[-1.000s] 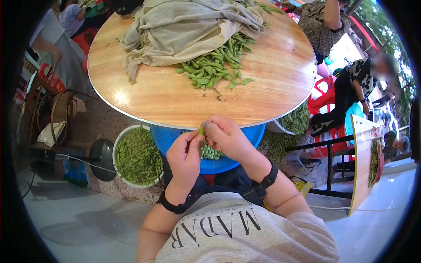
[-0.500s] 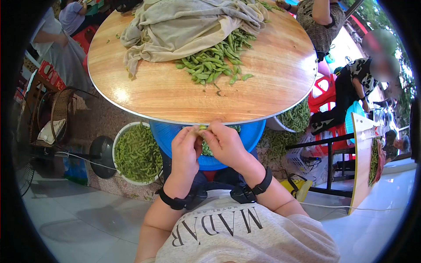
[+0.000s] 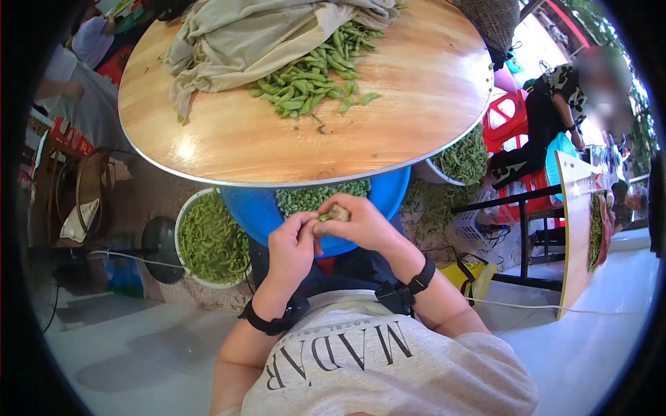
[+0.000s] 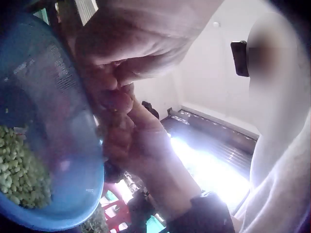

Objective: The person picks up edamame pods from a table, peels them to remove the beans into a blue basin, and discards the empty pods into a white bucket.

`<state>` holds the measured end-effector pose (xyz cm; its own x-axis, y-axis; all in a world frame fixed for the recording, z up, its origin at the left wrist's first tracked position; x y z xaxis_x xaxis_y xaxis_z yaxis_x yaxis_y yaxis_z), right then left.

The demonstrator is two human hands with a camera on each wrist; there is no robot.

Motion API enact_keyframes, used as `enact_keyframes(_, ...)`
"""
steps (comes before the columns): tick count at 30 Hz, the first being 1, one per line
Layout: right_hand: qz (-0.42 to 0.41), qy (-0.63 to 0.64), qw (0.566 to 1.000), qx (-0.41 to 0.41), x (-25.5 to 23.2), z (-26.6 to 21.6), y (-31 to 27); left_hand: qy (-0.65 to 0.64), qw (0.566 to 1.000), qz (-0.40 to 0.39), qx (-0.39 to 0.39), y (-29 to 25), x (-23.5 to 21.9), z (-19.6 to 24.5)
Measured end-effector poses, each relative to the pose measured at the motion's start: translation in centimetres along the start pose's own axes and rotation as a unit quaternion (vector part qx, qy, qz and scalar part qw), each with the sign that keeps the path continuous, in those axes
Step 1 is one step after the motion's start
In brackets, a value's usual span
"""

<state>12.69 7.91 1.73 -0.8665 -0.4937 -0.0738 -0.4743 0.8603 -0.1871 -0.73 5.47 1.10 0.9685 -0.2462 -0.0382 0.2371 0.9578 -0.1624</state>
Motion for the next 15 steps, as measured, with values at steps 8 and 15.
enact_keyframes(8, -0.112, -0.032, 0.993, -0.011, -1.3, 1.5, 1.4, 0.104, 0.993, -0.021, 0.048, 0.5, 0.2, -0.3)
enact_keyframes(15, -0.025, -0.145, 0.989, 0.007, -2.4, 3.4, 2.4, 0.261, 0.957, -0.005, 0.126, 1.3, 0.0, -0.4)
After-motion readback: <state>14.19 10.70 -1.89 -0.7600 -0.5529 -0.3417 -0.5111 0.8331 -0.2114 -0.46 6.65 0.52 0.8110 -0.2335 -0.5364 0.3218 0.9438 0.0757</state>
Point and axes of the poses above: each hand's wrist, its own y-axis towards the middle knuckle, its own x-axis out of the palm, z = x × y, the point moved 4 cm from there along y, towards the middle knuckle, and after that the axes turned 9 degrees about -z, right-handed, at the moved point
